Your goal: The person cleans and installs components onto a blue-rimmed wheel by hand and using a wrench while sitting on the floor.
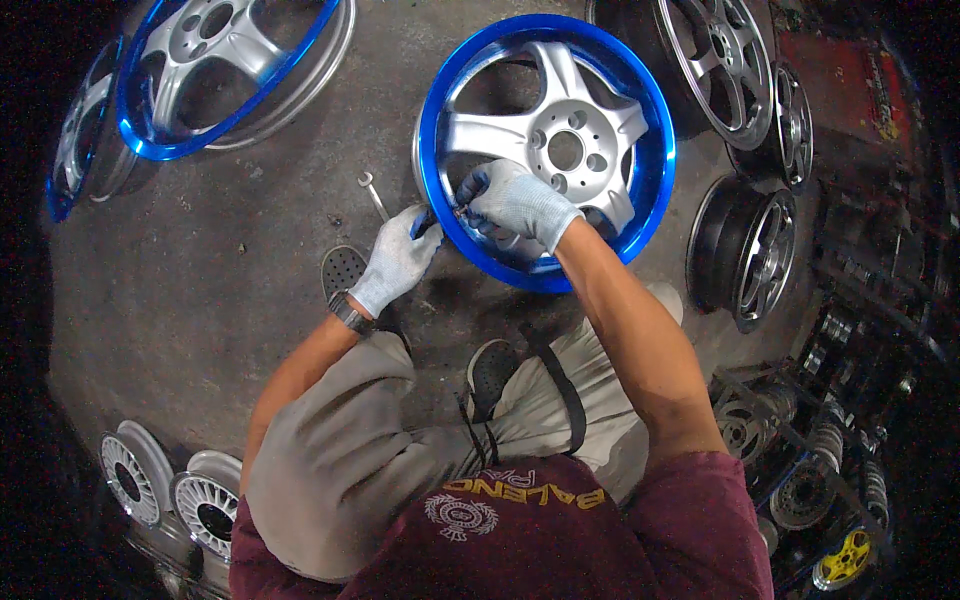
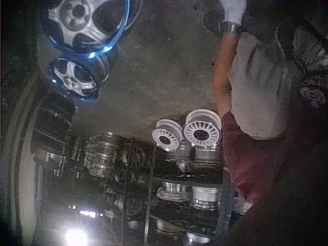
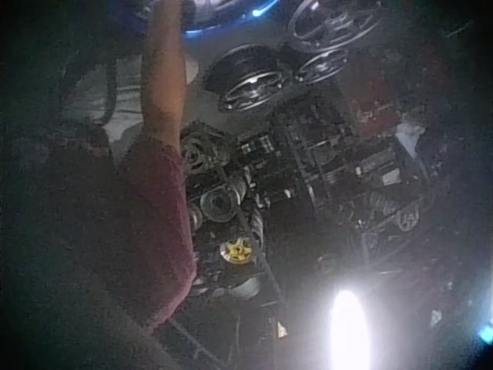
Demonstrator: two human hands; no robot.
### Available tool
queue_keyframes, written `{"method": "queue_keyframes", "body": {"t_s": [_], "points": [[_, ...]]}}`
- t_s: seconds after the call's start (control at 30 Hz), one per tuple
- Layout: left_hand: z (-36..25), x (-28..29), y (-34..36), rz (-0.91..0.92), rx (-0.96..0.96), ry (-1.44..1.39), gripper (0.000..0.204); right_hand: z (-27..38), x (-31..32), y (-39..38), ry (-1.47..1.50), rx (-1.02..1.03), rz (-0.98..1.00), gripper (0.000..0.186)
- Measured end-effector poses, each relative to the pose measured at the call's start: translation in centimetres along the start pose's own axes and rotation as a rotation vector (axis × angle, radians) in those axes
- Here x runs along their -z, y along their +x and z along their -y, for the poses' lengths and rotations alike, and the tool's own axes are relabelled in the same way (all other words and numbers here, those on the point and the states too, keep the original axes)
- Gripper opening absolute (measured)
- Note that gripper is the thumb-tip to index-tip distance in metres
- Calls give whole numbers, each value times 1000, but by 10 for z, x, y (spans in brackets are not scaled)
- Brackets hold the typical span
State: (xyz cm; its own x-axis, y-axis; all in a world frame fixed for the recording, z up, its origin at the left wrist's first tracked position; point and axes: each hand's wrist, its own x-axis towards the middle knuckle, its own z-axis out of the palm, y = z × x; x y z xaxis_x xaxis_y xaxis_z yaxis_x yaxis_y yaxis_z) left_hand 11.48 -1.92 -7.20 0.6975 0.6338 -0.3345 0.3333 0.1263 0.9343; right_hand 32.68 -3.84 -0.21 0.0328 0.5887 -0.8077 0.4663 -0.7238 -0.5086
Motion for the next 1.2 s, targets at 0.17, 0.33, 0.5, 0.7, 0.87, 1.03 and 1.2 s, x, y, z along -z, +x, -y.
{"method": "queue_keyframes", "body": {"t_s": [0.17,0.33,0.5,0.7,0.87,1.03,1.2], "points": [[-2,3,-2,-1,-15,28,16,5,0,-1,98,-68,34,21],[-1,2,0,4,-15,52,17,4,2,-1,61,-62,22,21],[4,2,0,18,8,23,18,6,1,-1,73,-73,31,21],[2,1,0,23,12,13,19,-1,0,3,52,-32,12,21],[2,0,0,10,-4,-12,19,3,2,-1,-37,8,-2,27],[2,2,-1,13,27,26,18,18,6,-4,-149,-41,45,27],[3,0,0,-11,-36,1,17,-4,8,9,-23,-34,44,28]]}}
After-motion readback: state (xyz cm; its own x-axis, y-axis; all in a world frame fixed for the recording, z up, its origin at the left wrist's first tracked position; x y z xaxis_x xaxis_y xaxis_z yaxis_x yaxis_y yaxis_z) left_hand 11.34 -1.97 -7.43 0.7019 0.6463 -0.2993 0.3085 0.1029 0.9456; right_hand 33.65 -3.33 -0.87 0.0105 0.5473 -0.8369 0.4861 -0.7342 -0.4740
